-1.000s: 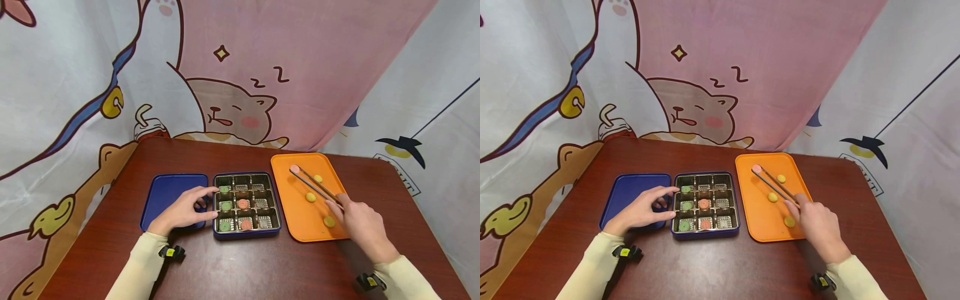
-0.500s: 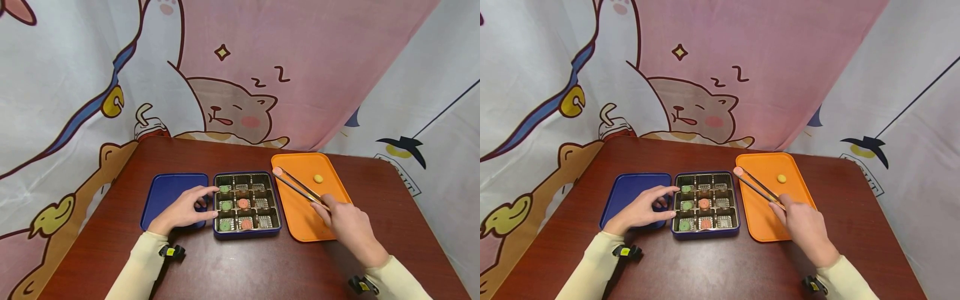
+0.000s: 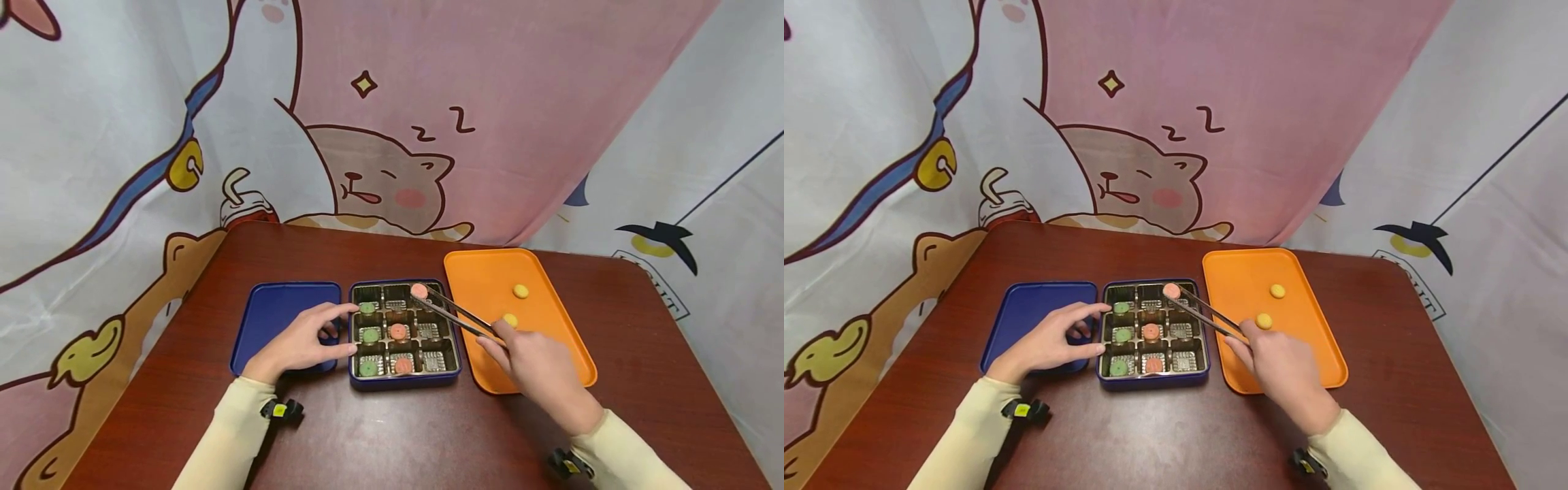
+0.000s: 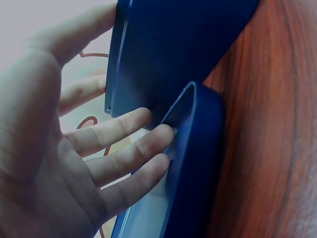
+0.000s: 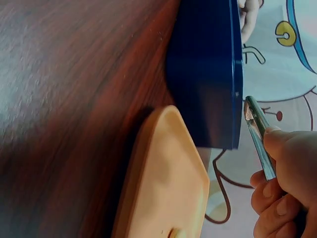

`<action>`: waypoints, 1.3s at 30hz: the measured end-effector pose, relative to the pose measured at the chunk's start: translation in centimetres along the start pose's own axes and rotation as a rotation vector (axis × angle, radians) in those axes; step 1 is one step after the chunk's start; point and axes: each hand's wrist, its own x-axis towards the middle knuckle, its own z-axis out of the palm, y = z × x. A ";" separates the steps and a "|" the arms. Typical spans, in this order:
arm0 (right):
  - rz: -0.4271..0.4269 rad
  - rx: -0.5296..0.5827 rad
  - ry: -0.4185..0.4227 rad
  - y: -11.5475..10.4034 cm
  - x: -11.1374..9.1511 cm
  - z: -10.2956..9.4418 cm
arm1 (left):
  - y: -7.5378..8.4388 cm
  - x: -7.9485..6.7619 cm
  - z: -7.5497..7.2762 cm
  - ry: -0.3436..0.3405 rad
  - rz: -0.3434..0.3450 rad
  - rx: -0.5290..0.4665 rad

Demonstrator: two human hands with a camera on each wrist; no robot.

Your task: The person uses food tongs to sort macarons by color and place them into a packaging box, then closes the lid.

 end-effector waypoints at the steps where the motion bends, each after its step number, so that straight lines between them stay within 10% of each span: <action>1: -0.002 0.000 -0.002 -0.2 0.1 0.1 | 0.0 0.0 0.0 0.001 0.002 0.001; 39: 0.041 0.056 -0.062 -1.6 0.8 0.5 | 0.0 0.1 0.0 0.007 0.016 -0.002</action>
